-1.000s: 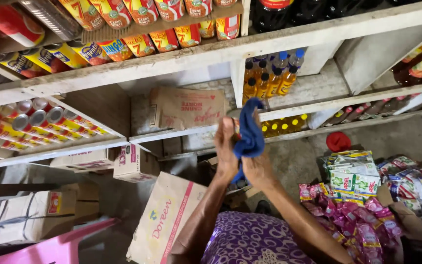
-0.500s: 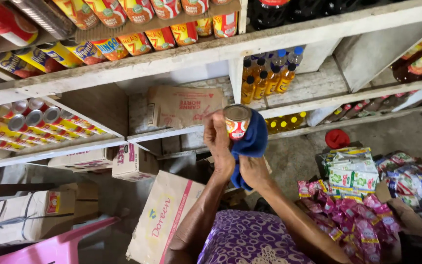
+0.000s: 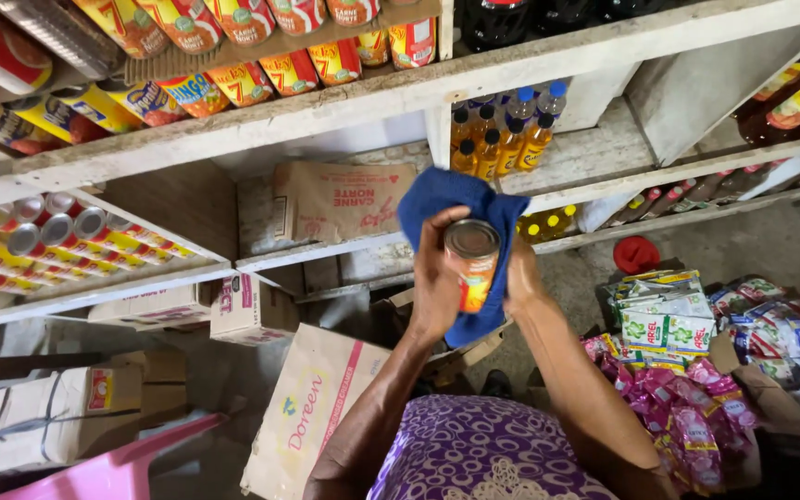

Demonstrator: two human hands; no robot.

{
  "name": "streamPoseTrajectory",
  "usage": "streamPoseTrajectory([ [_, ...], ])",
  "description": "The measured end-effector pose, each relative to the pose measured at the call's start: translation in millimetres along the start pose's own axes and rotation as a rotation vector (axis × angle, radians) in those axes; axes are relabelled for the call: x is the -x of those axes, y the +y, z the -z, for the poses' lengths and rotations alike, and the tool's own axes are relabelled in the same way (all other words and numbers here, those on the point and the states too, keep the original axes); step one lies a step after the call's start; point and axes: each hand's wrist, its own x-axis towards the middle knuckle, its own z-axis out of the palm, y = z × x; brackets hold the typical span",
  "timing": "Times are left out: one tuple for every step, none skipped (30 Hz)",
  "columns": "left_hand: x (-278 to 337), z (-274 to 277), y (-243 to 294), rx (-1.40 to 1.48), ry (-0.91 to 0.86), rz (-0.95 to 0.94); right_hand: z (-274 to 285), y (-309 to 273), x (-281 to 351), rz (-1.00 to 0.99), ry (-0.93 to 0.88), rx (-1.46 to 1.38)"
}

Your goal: Unpack canned goods from a cardboard box, wipe them with a cloth, and place them onto store shelves.

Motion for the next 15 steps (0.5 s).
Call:
streamPoseTrajectory([
  [-0.1, -2.9, 5.5, 0.035, -0.040, -0.055, -1.9, 4.3, -0.4, -0.009, 0.002, -0.003],
  [3.4, -5.4, 11.0, 0.068, -0.076, -0.103, -4.0, 8.6, 4.3, -0.024, -0.004, -0.006],
  [7.7, -6.8, -28.1, 0.067, -0.074, -0.098, -10.2, 10.7, 13.2, -0.027, -0.007, -0.007],
  [13.2, -8.4, -67.5, 0.167, 0.226, -0.025, -16.1, 13.1, 23.4, -0.043, -0.013, -0.009],
  [19.1, -10.1, -107.0, 0.264, 0.526, 0.050, -21.7, 15.6, 33.5, -0.060, -0.019, -0.011],
  [8.8, -16.5, -61.1, 0.263, 0.525, 0.054, -29.1, 16.8, 42.7, -0.063, -0.020, -0.011],
  [-1.8, -23.2, -15.1, 0.319, 0.504, 0.044, -36.3, 17.9, 51.8, -0.079, -0.023, -0.013],
  [-12.7, -29.0, 30.8, 0.374, 0.483, 0.031, -44.8, 18.6, 60.4, -0.093, -0.025, -0.017],
  [-13.1, -30.4, 38.1, 0.372, 0.482, 0.033, -34.7, -11.2, 66.3, -0.095, -0.024, -0.019],
  [-15.1, -31.7, 45.8, 0.375, 0.642, 0.224, -24.9, -41.3, 69.6, -0.199, 0.036, -0.242],
  [-17.1, -32.9, 53.6, 0.374, 0.799, 0.417, -15.1, -71.4, 72.9, -0.303, 0.095, -0.466],
  [-16.8, -32.0, 46.1, 0.373, 0.801, 0.418, -26.2, -48.2, 75.9, -0.305, 0.094, -0.466],
  [-16.5, -31.0, 38.5, 0.332, 0.775, 0.436, -37.4, -25.0, 79.1, -0.294, 0.149, -0.460],
  [-16.5, -29.9, 31.2, 0.291, 0.751, 0.452, -48.9, -2.0, 81.5, -0.280, 0.202, -0.454],
  [-14.5, -18.2, 13.5, 0.290, 0.754, 0.452, -20.2, -43.3, 56.9, -0.281, 0.199, -0.455],
])
